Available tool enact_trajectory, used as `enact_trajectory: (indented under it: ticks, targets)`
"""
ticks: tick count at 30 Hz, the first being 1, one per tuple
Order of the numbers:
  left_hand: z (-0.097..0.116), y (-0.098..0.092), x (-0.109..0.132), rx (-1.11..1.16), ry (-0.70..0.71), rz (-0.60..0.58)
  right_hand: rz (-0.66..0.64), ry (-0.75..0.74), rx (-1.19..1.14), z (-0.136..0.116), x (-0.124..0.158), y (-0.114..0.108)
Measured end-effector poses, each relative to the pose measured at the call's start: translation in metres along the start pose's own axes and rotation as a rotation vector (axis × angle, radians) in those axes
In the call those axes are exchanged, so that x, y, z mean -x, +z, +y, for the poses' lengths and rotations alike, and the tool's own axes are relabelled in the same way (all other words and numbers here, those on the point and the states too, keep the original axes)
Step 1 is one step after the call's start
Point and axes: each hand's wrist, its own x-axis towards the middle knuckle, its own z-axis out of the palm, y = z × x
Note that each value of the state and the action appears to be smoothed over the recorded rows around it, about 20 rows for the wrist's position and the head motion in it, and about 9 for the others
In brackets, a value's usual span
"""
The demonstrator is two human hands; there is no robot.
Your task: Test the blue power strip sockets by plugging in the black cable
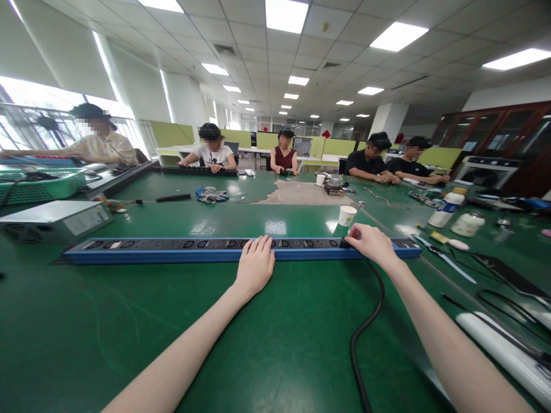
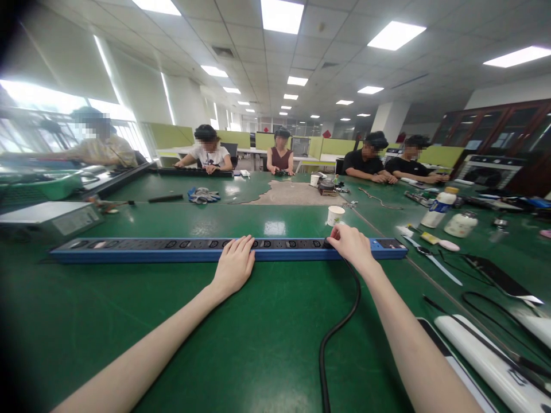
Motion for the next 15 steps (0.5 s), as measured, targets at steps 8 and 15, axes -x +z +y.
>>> enact_trajectory:
  ticks: [8, 15]
  targets:
    - [0.001, -0.002, -0.001, 0.009, -0.008, -0.002, -0.058, -0.158, 0.089, -0.005, -0.001, 0.017]
    - [0.001, -0.001, -0.001, 0.009, -0.004, 0.006, 0.192, -0.033, -0.164, 0.017, -0.014, -0.016]
